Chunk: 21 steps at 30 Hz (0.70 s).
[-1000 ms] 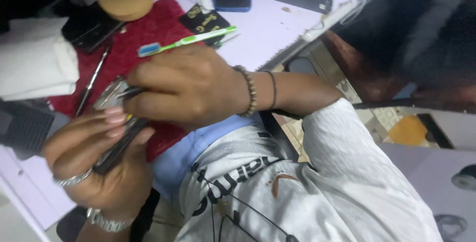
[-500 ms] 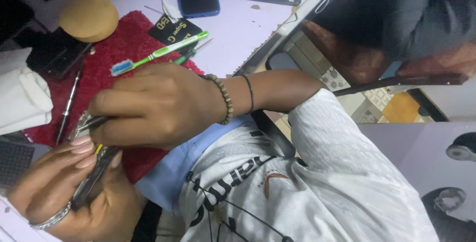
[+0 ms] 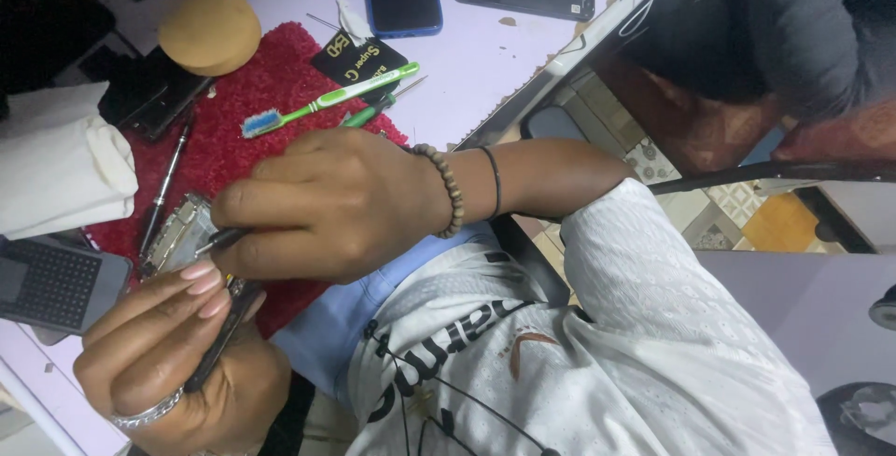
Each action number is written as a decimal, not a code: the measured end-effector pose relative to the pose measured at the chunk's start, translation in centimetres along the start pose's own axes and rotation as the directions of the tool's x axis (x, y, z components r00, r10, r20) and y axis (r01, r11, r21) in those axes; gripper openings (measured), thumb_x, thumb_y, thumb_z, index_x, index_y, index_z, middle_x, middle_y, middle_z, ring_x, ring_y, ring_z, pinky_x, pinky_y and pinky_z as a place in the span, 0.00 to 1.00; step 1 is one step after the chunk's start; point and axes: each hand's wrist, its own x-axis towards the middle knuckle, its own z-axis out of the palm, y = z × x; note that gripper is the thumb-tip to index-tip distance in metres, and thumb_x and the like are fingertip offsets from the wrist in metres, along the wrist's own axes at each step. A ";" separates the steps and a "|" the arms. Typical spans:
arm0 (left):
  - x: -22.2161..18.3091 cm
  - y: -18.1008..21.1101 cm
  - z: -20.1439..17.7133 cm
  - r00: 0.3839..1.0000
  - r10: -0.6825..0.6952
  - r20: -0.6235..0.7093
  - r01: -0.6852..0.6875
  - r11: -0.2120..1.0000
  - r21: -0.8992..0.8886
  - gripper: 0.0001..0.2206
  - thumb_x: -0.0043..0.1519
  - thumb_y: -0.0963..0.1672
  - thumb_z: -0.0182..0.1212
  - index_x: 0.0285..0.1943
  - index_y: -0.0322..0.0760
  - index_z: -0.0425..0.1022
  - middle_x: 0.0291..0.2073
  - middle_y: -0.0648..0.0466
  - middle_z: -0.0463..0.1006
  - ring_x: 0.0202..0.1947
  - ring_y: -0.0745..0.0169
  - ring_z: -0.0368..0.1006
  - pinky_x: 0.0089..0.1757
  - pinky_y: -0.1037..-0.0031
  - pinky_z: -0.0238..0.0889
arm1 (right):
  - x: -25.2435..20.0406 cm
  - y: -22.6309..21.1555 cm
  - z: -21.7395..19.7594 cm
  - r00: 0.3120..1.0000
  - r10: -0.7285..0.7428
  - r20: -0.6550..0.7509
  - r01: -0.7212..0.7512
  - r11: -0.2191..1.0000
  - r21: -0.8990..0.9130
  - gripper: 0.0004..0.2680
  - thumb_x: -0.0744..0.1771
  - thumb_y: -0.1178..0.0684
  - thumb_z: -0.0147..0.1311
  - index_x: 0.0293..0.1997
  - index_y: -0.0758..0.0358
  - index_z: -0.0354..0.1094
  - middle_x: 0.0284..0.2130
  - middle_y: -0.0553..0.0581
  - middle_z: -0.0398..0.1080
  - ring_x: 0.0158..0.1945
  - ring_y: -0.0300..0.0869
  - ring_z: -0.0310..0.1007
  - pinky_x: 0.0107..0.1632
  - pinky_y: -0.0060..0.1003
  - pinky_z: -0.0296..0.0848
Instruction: Repairing a mobile phone by disassembling components, cleaning parts, and testing the screen
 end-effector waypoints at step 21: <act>-0.1 0.3 -0.2 0.999 -0.041 0.020 0.041 0.999 0.011 0.14 0.71 0.24 0.62 0.47 0.27 0.71 0.43 0.41 0.71 0.44 0.40 0.78 0.49 0.56 0.81 | 0.1 -0.1 0.2 1.000 -0.010 -0.008 0.010 1.000 -0.003 0.08 0.75 0.61 0.45 0.43 0.63 0.72 0.38 0.56 0.70 0.29 0.40 0.70 0.26 0.33 0.69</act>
